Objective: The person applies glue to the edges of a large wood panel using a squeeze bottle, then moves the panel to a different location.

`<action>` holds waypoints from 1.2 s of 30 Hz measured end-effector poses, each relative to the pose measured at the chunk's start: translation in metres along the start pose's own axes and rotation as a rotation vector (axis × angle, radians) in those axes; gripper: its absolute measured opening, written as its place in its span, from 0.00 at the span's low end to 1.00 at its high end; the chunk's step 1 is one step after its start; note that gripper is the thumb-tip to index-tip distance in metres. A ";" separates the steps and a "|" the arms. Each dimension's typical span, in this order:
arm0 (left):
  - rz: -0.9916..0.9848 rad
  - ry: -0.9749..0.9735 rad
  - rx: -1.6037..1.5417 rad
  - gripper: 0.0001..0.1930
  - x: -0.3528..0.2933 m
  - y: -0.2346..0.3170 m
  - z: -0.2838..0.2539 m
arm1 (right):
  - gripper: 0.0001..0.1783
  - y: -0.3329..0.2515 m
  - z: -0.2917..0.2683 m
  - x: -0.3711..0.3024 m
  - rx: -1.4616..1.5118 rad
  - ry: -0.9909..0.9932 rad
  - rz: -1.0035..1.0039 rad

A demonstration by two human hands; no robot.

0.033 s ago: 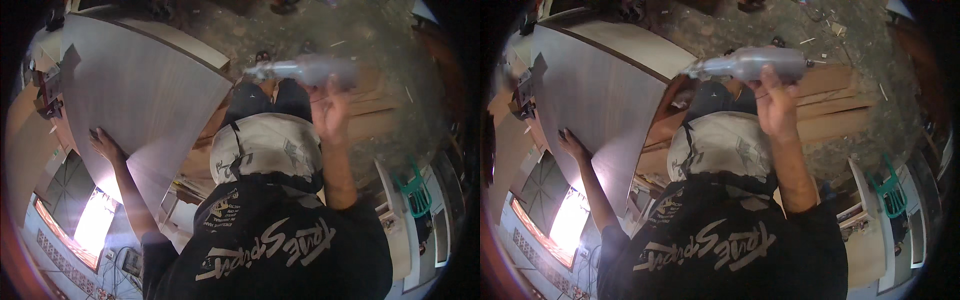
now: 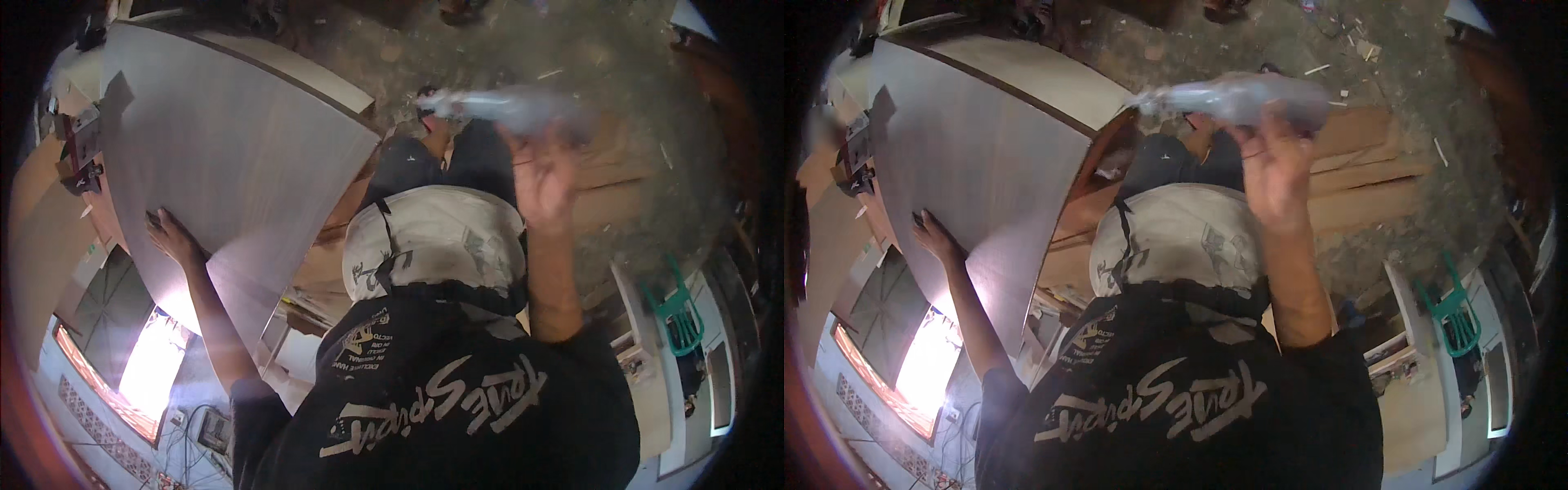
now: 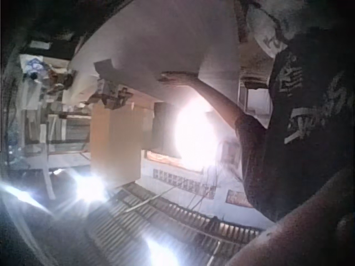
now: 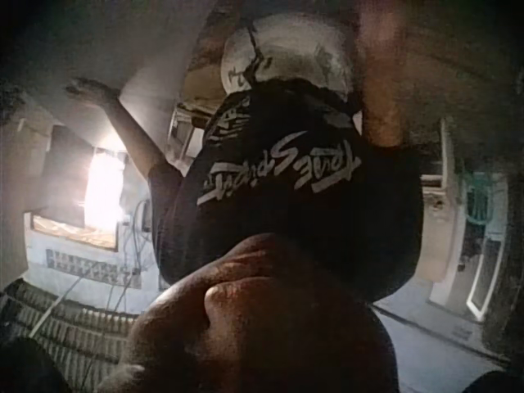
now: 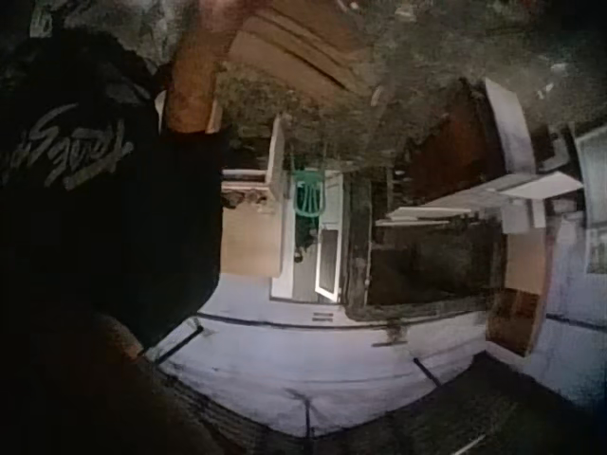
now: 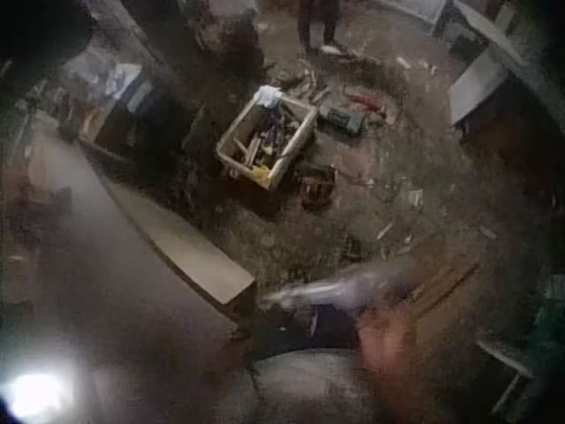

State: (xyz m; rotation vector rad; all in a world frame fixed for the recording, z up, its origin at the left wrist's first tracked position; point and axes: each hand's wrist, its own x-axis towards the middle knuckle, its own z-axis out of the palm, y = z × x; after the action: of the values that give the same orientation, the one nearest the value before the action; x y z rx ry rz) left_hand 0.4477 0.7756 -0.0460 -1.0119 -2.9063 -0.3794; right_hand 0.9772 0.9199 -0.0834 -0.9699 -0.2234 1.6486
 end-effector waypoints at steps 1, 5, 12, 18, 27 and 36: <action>0.008 0.013 -0.002 0.35 0.000 0.003 0.001 | 0.17 -0.014 -0.004 0.006 0.089 0.062 -0.017; 0.018 0.008 -0.169 0.36 -0.004 0.002 -0.006 | 0.17 -0.070 -0.008 0.018 0.190 0.183 -0.193; -0.094 0.047 0.177 0.35 -0.011 -0.017 -0.016 | 0.16 -0.115 0.031 0.034 0.217 0.102 -0.190; -0.048 0.073 0.126 0.36 -0.008 0.009 -0.002 | 0.20 -0.090 0.106 0.060 -0.046 0.043 -0.175; -0.034 0.043 0.127 0.39 -0.014 0.029 -0.035 | 0.19 -0.020 0.258 0.099 -0.219 -0.303 0.020; -0.065 0.051 0.050 0.36 -0.021 0.018 -0.045 | 0.22 0.092 0.371 0.190 -0.451 -0.724 -0.177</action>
State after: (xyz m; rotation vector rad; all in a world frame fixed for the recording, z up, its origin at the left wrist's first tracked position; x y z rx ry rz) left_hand 0.4730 0.7657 -0.0012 -0.8897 -2.8934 -0.3284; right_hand 0.6535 1.1832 0.0087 -0.6048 -1.1736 1.7573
